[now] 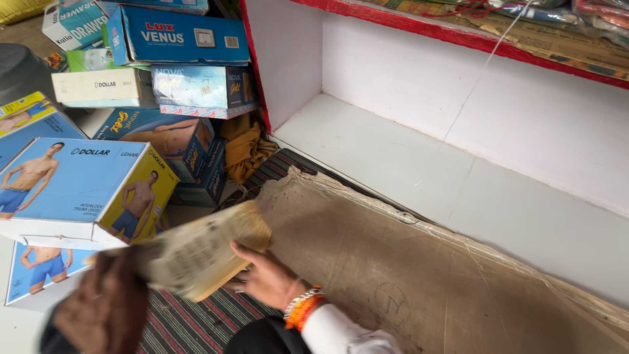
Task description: The person wipes a shelf surface with a dark cloth and a newspaper, then unpacks several small boxes of underwear from a larger cardboard box and places them on the floor.
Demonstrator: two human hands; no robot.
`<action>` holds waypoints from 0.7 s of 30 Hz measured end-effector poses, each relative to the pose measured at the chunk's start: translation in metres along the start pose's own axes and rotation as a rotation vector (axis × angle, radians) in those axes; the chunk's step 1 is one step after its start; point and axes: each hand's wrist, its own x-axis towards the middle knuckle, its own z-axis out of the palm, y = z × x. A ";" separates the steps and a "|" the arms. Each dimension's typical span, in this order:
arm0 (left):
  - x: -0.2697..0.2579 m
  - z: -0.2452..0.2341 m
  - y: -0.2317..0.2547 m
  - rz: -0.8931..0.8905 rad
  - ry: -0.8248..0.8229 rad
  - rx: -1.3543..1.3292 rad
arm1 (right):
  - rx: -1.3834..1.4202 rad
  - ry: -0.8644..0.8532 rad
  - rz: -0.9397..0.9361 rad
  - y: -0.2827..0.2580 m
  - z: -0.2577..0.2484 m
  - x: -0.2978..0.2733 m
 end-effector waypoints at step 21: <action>-0.001 0.015 0.279 0.214 -0.799 -0.266 | -2.077 1.353 0.150 -0.199 -0.268 -0.361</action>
